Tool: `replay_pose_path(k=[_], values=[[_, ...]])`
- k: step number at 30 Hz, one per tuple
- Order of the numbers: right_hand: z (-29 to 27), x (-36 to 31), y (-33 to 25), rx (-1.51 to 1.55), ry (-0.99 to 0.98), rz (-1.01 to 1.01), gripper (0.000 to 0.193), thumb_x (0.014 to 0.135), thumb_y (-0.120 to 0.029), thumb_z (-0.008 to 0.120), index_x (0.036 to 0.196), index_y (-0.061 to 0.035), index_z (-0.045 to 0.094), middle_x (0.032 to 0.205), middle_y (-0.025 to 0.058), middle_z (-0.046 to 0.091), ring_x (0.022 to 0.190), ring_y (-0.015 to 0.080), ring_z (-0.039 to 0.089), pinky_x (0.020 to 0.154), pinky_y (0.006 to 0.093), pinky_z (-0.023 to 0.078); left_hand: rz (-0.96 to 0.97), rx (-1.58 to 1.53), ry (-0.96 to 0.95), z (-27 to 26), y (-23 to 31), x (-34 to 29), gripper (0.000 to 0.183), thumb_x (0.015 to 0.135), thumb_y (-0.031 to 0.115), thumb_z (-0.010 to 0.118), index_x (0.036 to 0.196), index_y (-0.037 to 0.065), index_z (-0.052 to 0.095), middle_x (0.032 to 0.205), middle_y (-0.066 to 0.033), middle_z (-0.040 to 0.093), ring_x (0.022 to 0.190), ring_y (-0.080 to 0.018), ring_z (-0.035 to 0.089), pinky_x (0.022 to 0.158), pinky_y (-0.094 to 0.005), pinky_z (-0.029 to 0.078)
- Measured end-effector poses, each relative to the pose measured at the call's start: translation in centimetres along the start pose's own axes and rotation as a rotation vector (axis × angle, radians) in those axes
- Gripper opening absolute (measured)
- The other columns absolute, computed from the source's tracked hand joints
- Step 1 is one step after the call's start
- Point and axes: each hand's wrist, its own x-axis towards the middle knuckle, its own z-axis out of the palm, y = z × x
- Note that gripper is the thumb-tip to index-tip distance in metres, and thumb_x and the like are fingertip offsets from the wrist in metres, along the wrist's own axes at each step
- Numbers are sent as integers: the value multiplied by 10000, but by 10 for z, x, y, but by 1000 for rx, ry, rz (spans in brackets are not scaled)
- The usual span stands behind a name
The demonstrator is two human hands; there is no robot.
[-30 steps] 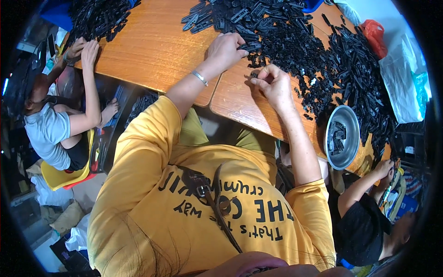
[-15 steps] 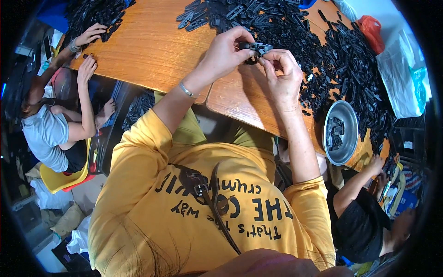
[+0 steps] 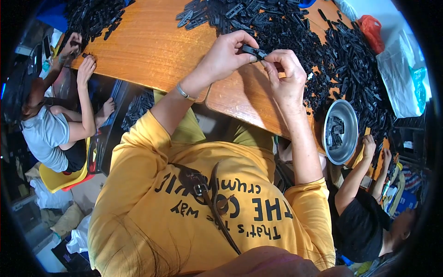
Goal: The person assembles and sorts small black plastic components by hand on a workshop table, placing them into a sorting bowl.
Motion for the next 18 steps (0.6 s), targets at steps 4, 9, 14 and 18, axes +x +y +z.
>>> replay_pose_path(k=[4, 9, 14, 18], values=[[3, 2, -4, -9, -21, -74, 189, 798, 80, 757, 908, -53, 680, 935, 99, 685, 780, 253, 710, 654, 336, 576, 27, 11, -23, 0, 0, -4, 269, 889, -82, 709, 1131, 22, 657, 1004, 9, 680, 931, -51, 651, 826, -209, 552], [-5, 4, 3, -80, -132, -141, 211, 790, 100, 725, 923, -58, 679, 933, 107, 678, 811, 284, 719, 657, 353, 584, 23, 65, -56, -4, 7, -9, 279, 897, -45, 720, 1159, 26, 656, 1006, 17, 668, 913, -47, 634, 816, -203, 539], [-3, -1, 2, 15, -212, 22, 213, 798, 45, 796, 947, -58, 683, 914, 62, 674, 720, 181, 660, 631, 306, 549, -23, -19, -64, -2, 6, -21, 222, 898, -22, 722, 1104, 28, 658, 997, 16, 665, 882, -47, 620, 785, -207, 526], [4, -10, 5, 203, -303, 508, 300, 763, -40, 897, 989, -47, 700, 893, -9, 687, 647, 55, 526, 598, 244, 475, 27, 229, -9, 8, 12, -38, 158, 911, -8, 708, 1049, 31, 643, 952, 15, 651, 856, -49, 604, 756, -222, 517]])
